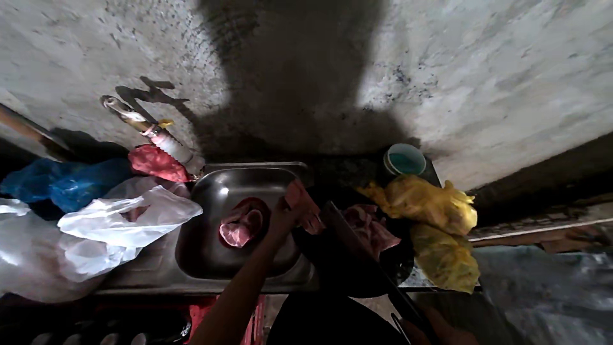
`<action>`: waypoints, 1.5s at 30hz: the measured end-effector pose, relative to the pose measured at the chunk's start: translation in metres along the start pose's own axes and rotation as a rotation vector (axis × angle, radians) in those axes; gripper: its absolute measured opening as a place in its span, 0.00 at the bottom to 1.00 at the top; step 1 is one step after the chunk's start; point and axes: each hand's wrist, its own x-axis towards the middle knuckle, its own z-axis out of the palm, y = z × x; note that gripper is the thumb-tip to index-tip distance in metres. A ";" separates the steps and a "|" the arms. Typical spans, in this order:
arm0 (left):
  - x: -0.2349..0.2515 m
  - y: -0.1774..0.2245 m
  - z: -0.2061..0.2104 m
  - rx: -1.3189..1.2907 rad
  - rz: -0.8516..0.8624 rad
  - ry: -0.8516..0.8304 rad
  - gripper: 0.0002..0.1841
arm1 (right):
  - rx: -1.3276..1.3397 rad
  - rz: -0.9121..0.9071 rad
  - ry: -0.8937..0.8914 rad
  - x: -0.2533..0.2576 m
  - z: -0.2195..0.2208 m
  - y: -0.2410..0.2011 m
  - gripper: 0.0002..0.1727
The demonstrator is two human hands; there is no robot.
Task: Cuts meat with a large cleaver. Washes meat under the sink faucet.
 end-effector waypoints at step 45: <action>0.007 -0.025 0.009 0.046 0.272 -0.035 0.34 | -0.114 0.186 -0.242 0.030 -0.010 -0.030 0.28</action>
